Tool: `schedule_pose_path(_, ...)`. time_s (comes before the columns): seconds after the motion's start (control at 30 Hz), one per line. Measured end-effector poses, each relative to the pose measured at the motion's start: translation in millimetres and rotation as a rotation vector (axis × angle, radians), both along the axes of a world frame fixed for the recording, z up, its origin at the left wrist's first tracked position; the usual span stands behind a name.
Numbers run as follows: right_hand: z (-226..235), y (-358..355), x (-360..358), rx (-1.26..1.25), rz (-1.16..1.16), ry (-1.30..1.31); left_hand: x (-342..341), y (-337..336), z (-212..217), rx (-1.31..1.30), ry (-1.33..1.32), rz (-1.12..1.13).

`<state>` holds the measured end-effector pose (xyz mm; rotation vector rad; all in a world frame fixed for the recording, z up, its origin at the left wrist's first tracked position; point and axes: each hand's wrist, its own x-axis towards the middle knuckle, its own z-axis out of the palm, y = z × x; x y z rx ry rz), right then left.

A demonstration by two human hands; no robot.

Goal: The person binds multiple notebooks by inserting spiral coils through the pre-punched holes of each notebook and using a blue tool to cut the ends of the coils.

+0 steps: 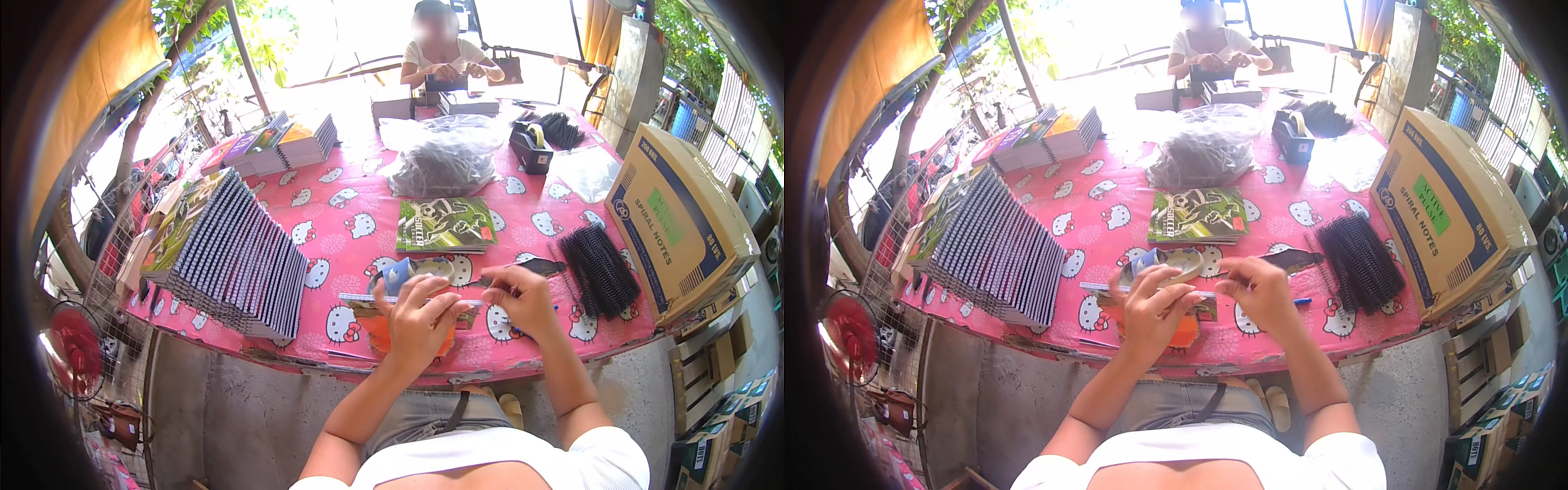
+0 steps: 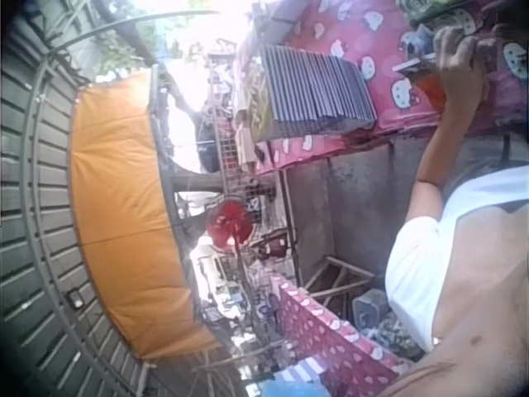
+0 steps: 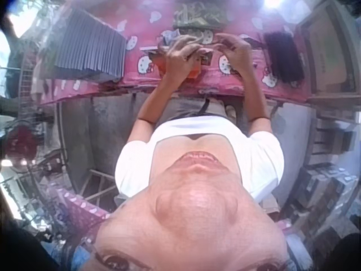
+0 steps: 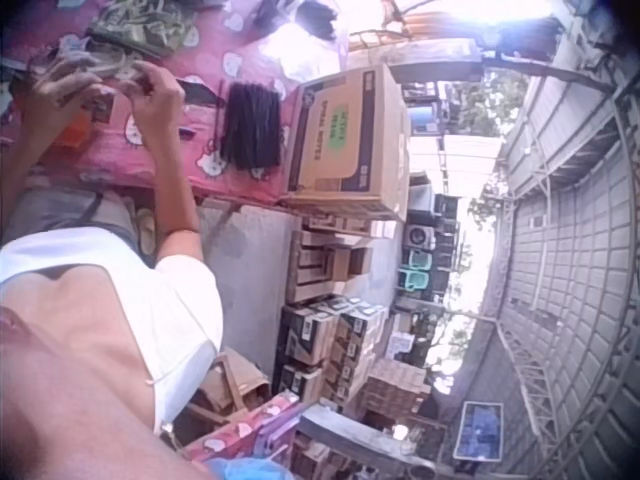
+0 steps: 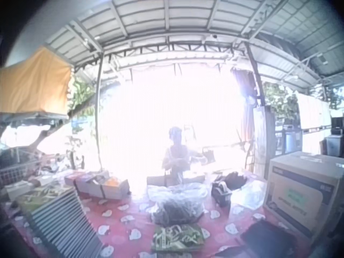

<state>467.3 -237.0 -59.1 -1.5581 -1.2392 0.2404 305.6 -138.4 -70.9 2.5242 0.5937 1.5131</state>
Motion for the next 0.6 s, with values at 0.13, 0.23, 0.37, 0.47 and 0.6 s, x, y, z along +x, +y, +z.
schedule_pose_path(0.13,-8.7,4.9,7.1,-0.104,0.170,0.205,0.0,5.5,-11.9,-0.118,0.017,-0.104)
schedule_pose_path(0.23,-0.3,4.3,13.9,-0.120,0.373,0.199,0.6,9.2,-12.7,-0.142,0.023,-0.103)
schedule_pose_path(0.37,-2.8,-0.3,22.5,-0.206,0.392,0.302,6.4,8.7,-16.6,-0.137,0.003,-0.131)
schedule_pose_path(0.47,0.6,-3.1,17.2,-0.290,0.322,0.169,7.7,6.9,-17.0,-0.105,-0.022,-0.098)
schedule_pose_path(0.6,7.6,-10.6,4.2,-0.076,0.174,-0.461,5.6,6.5,-14.1,-0.091,0.008,-0.060)
